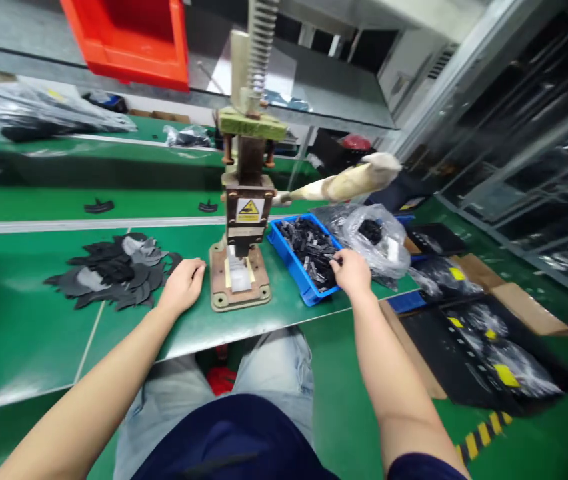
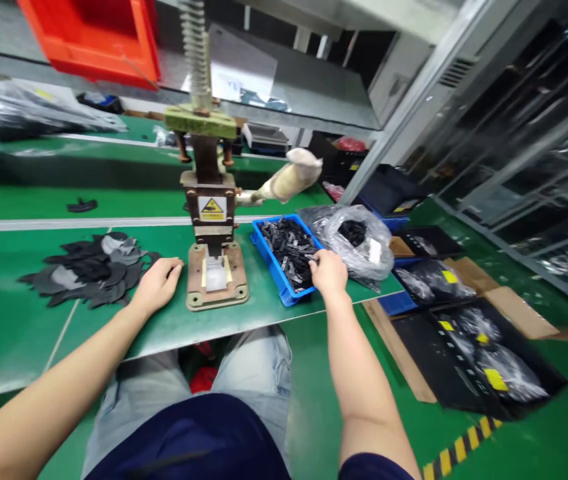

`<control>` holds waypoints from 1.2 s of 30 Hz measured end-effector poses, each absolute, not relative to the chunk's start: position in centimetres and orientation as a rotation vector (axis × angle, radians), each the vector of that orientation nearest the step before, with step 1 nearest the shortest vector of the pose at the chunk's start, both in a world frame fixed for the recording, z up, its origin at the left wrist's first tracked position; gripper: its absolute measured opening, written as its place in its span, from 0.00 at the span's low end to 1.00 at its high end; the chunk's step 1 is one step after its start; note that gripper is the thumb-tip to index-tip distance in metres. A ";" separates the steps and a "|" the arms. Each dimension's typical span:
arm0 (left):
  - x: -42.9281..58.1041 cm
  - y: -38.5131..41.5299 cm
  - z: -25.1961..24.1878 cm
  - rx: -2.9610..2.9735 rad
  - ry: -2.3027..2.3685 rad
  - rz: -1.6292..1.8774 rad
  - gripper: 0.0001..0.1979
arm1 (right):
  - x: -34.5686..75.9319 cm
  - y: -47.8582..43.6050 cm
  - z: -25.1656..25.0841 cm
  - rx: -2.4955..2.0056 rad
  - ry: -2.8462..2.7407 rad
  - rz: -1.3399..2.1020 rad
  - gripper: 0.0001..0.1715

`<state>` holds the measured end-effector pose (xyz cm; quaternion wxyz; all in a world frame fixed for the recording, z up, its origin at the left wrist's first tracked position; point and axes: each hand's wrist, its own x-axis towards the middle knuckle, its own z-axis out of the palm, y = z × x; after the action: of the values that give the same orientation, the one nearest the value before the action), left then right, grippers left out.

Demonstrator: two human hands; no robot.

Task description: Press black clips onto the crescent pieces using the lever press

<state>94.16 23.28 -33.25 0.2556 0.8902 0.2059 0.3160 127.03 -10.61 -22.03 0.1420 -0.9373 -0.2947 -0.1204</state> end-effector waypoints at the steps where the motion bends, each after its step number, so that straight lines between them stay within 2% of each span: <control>1: 93.6 22.7 -33.0 2.358 0.567 0.875 0.16 | 127.0 -10.6 -22.1 -2.680 -0.831 -0.361 0.11; 5: 90.4 20.5 -32.8 2.165 0.603 0.898 0.16 | 126.6 -10.6 -22.3 -2.520 -0.724 -0.450 0.17; 9: 86.5 18.3 -32.8 2.063 0.672 0.858 0.16 | 124.2 -10.7 -22.4 -2.139 -0.697 -0.553 0.20; 13: 83.8 15.7 -32.1 2.039 0.683 0.837 0.14 | 119.1 -10.0 -23.4 -1.966 -0.732 -0.564 0.19; 17: 84.0 13.0 -31.2 2.084 0.495 0.765 0.11 | 113.3 -8.2 -26.0 -1.849 -0.838 -0.398 0.16; 21: 86.1 11.9 -30.7 2.047 0.337 0.770 0.13 | 108.4 -6.0 -28.6 -1.747 -1.034 -0.121 0.12; 26: 87.8 14.2 -30.3 1.956 0.441 0.948 0.17 | 105.0 -4.3 -30.1 -1.666 -1.230 0.139 0.16; 29: 86.6 16.7 -30.4 2.011 0.507 0.902 0.17 | 104.5 -3.9 -30.4 -1.650 -1.255 0.174 0.16; 33: 81.5 19.5 -31.1 2.085 0.648 0.754 0.16 | 104.8 -3.8 -30.8 -1.667 -1.236 0.161 0.15; 36: 76.0 21.9 -31.9 2.091 0.880 0.768 0.17 | 104.9 -3.7 -31.0 -1.674 -1.210 0.174 0.14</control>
<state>75.96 21.88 -31.87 0.3646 0.8130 0.3421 0.2984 104.91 -3.71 -31.03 0.5095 -0.6950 -0.5022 0.0722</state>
